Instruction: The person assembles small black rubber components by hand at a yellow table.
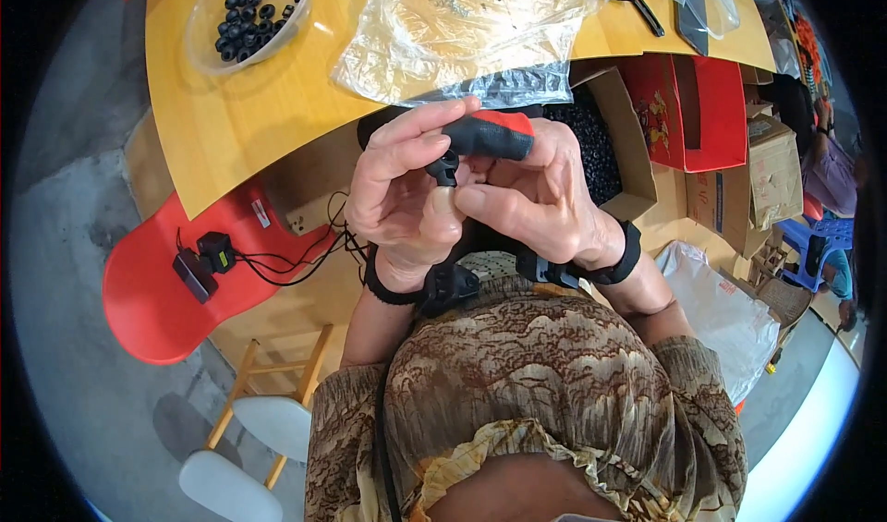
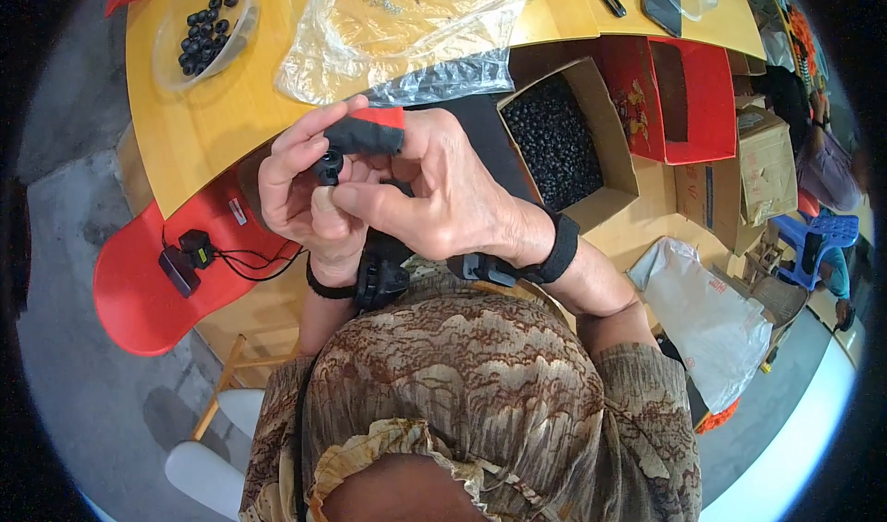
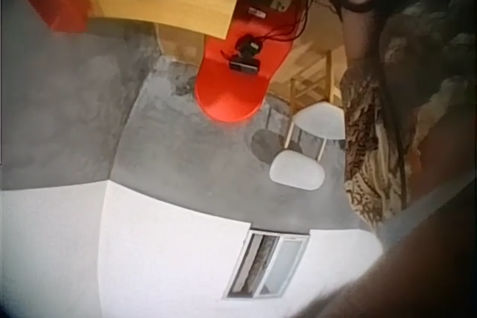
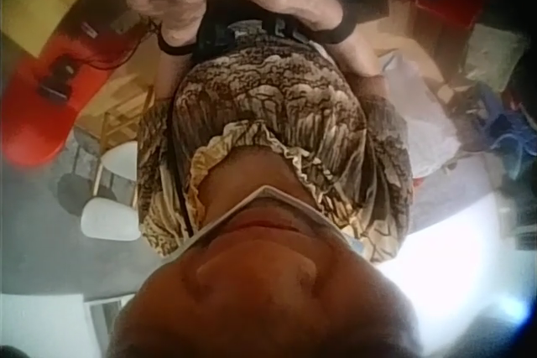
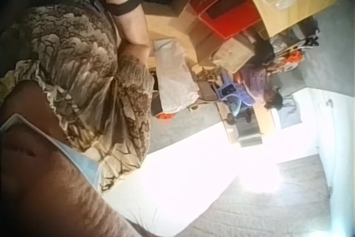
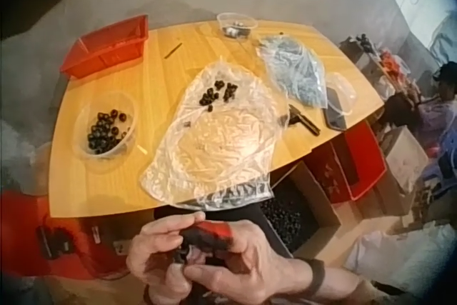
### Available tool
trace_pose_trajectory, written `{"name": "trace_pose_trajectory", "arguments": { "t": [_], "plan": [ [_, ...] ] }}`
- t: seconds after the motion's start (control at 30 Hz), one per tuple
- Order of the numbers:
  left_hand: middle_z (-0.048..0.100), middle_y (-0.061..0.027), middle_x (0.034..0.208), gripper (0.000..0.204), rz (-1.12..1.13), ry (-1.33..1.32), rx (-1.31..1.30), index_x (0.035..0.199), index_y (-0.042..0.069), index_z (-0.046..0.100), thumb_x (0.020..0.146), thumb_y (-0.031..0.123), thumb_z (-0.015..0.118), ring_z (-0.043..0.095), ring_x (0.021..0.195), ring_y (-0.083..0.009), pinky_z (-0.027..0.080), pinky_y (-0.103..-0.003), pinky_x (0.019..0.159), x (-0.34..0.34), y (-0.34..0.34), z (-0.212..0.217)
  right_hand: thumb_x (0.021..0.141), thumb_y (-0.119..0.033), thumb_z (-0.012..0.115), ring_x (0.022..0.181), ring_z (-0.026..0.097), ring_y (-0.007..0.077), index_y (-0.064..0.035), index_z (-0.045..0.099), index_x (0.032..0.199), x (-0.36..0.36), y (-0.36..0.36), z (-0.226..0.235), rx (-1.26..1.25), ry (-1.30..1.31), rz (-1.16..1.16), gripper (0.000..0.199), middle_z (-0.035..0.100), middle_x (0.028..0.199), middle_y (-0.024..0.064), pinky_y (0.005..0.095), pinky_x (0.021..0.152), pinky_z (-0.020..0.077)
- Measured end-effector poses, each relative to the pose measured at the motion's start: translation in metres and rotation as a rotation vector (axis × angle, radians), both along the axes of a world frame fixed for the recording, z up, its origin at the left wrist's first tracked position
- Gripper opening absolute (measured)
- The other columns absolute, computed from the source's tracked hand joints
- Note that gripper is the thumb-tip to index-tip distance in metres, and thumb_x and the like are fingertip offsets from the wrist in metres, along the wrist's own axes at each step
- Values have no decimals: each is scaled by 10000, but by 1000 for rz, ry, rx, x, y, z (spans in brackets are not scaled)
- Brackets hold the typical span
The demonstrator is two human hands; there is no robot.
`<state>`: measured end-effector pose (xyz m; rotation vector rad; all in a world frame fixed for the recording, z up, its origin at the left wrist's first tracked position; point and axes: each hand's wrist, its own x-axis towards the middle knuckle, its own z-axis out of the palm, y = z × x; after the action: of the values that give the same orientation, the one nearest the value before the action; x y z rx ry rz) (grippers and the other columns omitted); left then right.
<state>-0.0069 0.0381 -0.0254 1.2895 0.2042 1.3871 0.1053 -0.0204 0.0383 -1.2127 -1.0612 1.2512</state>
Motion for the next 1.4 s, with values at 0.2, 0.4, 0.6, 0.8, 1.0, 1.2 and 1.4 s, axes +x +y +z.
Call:
{"name": "trace_pose_trajectory", "arguments": {
  "t": [0.2, 0.4, 0.6, 0.8, 1.0, 1.2, 1.4],
  "plan": [
    [532, -242, 1107, 274, -76, -12, -61, 1012, -7, 507, 740, -43, 501, 564, 1000, -331, 467, -401, 861, 0, -1, -2, 718, -17, 548, 552, 464, 36, 26, 537, 718, 1, 1, -2, -17, 66, -53, 45, 523, 590, 10, 206, 467, 375],
    [530, -250, 1109, 264, -68, 13, -41, 1028, -1, 502, 809, 106, 603, 561, 1004, -343, 470, -418, 855, -1, 1, 4, 671, 0, 498, 450, 480, 146, 12, 504, 670, 4, 6, 0, 178, -231, -21, 14, 504, 545, 80, 269, 440, 385],
    [502, -304, 1121, 327, -34, -77, -11, 1052, -31, 475, 845, 197, 587, 561, 999, -367, 480, -416, 837, 2, -5, 1, 654, 1, 506, 486, 521, 265, -17, 502, 705, 2, 7, 3, 328, -301, -59, 54, 507, 576, 105, 307, 454, 404],
    [501, -314, 1108, 284, 3, -103, -30, 1040, -23, 445, 862, 172, 549, 566, 988, -372, 483, -409, 834, 10, -3, 3, 645, 15, 502, 477, 519, 288, -4, 479, 683, -3, 14, 1, 323, -321, -113, 48, 489, 558, 125, 329, 438, 397],
    [523, -268, 1098, 187, 144, -21, -145, 1004, 8, 441, 868, 110, 521, 570, 962, -295, 471, -361, 826, 16, 11, -14, 652, -5, 511, 386, 493, 325, 27, 451, 580, -3, 37, -24, 203, -391, -137, 99, 440, 458, 179, 343, 358, 357],
    [504, -267, 1131, 234, 112, -1, -167, 1012, 10, 450, 881, 188, 525, 556, 1002, -301, 463, -363, 845, 9, 15, -16, 680, -10, 505, 400, 481, 277, 9, 482, 624, 0, 37, -29, 150, -294, -93, 63, 457, 481, 153, 335, 406, 373],
    [465, -280, 1180, 355, -13, 12, -79, 1112, -6, 430, 884, 246, 531, 536, 1047, -323, 459, -379, 863, 0, 12, -6, 720, -31, 531, 536, 532, 120, 4, 528, 822, -6, 22, -20, 130, 2, -33, 108, 533, 609, 57, 260, 489, 416]
  ]
}}
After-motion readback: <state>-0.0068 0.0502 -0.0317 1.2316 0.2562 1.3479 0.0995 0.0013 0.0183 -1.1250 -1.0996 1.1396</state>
